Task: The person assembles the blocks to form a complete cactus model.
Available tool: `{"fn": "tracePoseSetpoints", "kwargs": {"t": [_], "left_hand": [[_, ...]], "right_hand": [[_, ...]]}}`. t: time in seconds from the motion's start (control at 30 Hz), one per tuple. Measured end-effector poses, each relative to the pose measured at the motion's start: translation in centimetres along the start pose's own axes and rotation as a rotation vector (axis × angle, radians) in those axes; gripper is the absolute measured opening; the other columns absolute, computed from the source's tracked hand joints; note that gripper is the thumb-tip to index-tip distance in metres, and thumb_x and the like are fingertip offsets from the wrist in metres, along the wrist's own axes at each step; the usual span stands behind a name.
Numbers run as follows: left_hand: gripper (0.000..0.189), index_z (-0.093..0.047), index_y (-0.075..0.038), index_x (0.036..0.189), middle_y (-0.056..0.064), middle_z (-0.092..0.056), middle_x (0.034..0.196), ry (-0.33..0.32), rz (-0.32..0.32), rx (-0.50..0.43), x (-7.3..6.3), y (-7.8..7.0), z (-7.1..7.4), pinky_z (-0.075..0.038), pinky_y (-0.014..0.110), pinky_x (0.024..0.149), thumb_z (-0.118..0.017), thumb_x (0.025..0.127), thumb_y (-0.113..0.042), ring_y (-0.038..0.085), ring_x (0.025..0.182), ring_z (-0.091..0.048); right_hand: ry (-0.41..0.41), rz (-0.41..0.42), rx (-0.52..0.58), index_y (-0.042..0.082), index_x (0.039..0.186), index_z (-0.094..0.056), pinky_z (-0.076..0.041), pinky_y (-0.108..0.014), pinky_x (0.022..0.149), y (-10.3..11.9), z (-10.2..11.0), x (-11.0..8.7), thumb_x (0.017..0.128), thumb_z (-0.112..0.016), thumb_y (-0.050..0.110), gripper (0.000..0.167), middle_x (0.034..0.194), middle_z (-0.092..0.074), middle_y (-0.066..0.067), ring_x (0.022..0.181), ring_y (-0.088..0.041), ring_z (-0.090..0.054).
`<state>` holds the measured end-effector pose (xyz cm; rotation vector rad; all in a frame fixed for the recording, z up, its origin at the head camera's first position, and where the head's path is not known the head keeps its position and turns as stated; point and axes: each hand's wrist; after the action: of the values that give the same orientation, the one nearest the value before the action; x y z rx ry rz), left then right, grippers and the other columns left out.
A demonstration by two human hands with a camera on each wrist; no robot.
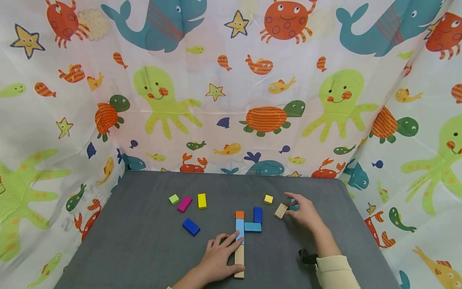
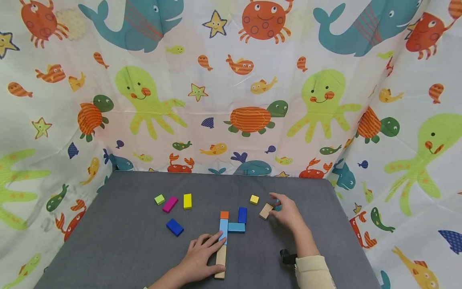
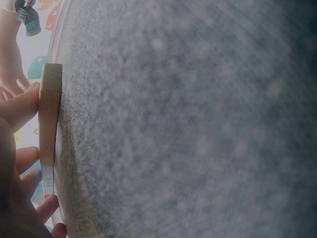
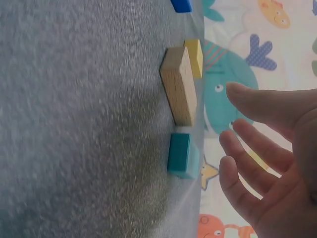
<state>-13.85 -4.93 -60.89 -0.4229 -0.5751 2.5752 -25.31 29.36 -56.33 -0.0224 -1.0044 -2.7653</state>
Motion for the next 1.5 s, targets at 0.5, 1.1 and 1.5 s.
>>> {"fn": "tracePoseSetpoints", "kwargs": {"t": [0.5, 1.1, 1.5], "left_hand": [[0.080, -0.033, -0.042, 0.156, -0.019, -0.021, 0.166, 0.002, 0.000, -0.023, 0.0, 0.0, 0.0, -0.032, 0.055, 0.096, -0.057, 0.087, -0.074, 0.025, 0.137, -0.032], [0.079, -0.034, -0.042, 0.156, -0.018, -0.022, 0.166, -0.022, -0.025, -0.025, 0.4, 0.5, -0.4, -0.033, 0.052, 0.092, -0.053, 0.087, -0.076, 0.025, 0.136, -0.033], [0.080, -0.033, -0.044, 0.156, -0.021, -0.021, 0.165, -0.017, -0.019, -0.035, 0.6, 0.8, -0.7, -0.032, 0.055, 0.093, -0.050, 0.086, -0.080, 0.025, 0.136, -0.033]], "right_hand": [[0.004, -0.078, -0.011, 0.005, 0.145, -0.052, -0.045, -0.062, 0.100, -2.2, 0.6, 1.0, 0.084, -0.081, 0.009, 0.067, 0.139, -0.058, -0.022, 0.121, -0.041, -0.057], [0.047, -0.141, -0.083, 0.000, 0.148, -0.046, -0.033, -0.067, 0.109, -4.3, 0.1, 1.3, 0.084, -0.079, 0.010, 0.073, 0.153, -0.040, -0.031, 0.138, -0.052, -0.039], [0.049, -0.169, -0.121, -0.009, 0.142, -0.050, -0.039, -0.064, 0.105, -4.4, 0.0, 1.6, 0.086, -0.079, 0.013, 0.067, 0.140, -0.048, -0.035, 0.128, -0.052, -0.048]]}}
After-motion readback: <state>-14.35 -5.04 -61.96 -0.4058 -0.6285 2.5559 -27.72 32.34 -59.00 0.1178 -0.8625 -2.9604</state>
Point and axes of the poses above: each hand's wrist, its own x-axis towards the middle knuckle, its own z-axis out of the back of the hand, y = z × x
